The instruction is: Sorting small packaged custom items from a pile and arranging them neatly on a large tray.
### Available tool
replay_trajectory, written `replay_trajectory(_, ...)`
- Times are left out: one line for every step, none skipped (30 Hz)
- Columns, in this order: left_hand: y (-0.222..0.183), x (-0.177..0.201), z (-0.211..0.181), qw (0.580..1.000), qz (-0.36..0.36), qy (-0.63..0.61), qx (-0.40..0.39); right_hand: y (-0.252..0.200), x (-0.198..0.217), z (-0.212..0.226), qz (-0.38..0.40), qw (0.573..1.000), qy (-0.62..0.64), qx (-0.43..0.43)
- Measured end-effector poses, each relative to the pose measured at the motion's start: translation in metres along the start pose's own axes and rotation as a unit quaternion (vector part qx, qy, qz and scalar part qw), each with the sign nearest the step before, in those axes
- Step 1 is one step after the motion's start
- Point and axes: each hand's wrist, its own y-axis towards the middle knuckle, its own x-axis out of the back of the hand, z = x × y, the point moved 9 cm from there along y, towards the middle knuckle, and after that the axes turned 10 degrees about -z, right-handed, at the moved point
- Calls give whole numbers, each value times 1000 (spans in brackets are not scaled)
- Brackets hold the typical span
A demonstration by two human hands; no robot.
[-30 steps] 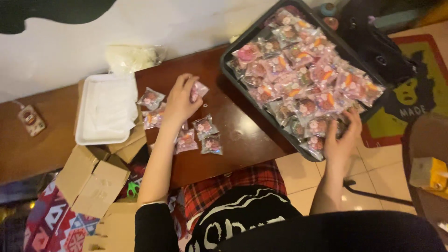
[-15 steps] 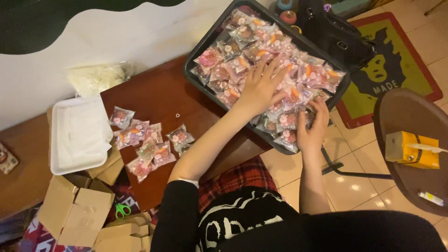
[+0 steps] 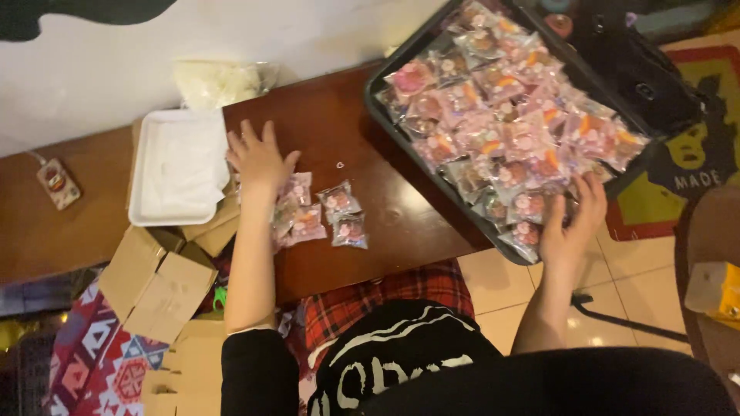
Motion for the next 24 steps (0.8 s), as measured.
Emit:
replay_trajectory(-2,-7,16,1000,-2,2,7,0,-1,3,4,1000,5,3)
replay_trajectory(-3,-20,34,999,22,-13,41,0,0,1,3,1000,11,-12)
replay_trajectory(-6,-33,51,996,46,-28,75,0,1,0,3,999,18,-27)
replay_trajectory(-8,-28,49,996,45,-29,77,0,-1,-1,3,1000,19,-25)
replay_trajectory(-9,-18,39,998,23,-47,38,0,-1,-3,0,1000,5,-19)
replay_trajectory(-10,-9,28,998,1,-64,-3,-1,0,-5,-3,1000,-10,-14)
replay_trajectory(-13,-6,22,998,1,-65,-2,-1,0,-4,-3,1000,-10,-14)
replay_trajectory(-13,-2,10,994,1,-107,-19,-1,0,-4,-6,1000,-6,-17)
replay_trajectory(-13,3,-2,988,0,-148,-37,0,0,-4,-8,1000,-3,-20)
replay_trajectory(-12,7,-13,988,1,-149,-39,-1,0,-4,-10,1000,-4,-20)
replay_trajectory(-10,16,-28,985,-20,-158,-66,-1,1,-5,-11,1000,-2,-24)
replay_trajectory(-7,26,-44,981,-41,-167,-95,-1,1,-6,-13,1000,1,-28)
replay_trajectory(-4,38,-62,980,-42,-168,-100,0,3,-5,-17,999,-1,-30)
replay_trajectory(-1,56,-82,970,-62,-205,-114,0,2,-3,-12,1000,-3,-26)
replay_trajectory(2,73,-101,958,-83,-241,-128,0,2,-1,-7,1000,-5,-22)
replay_trajectory(7,79,-124,958,-82,-241,-132,1,2,-1,-11,1000,-6,-24)
replay_trajectory(9,95,-152,937,-121,-277,-176,1,2,-1,-9,1000,-3,-26)
replay_trajectory(8,111,-179,911,-157,-311,-219,1,1,-1,-7,1000,0,-28)
replay_trajectory(9,116,-208,911,-156,-311,-223,1,2,-2,-10,999,-2,-31)
replay_trajectory(8,119,-240,903,-132,-326,-248,1,2,-2,-9,999,-5,-33)
replay_trajectory(6,123,-273,894,-108,-340,-272,1,2,-3,-7,999,-9,-36)
replay_trajectory(8,103,-296,892,-107,-341,-277,1,3,-2,-12,999,-11,-38)
replay_trajectory(5,83,-325,872,-87,-365,-315,1,2,-1,-11,999,-8,-35)
replay_trajectory(1,63,-354,849,-66,-390,-351,2,3,0,-9,999,-7,-31)
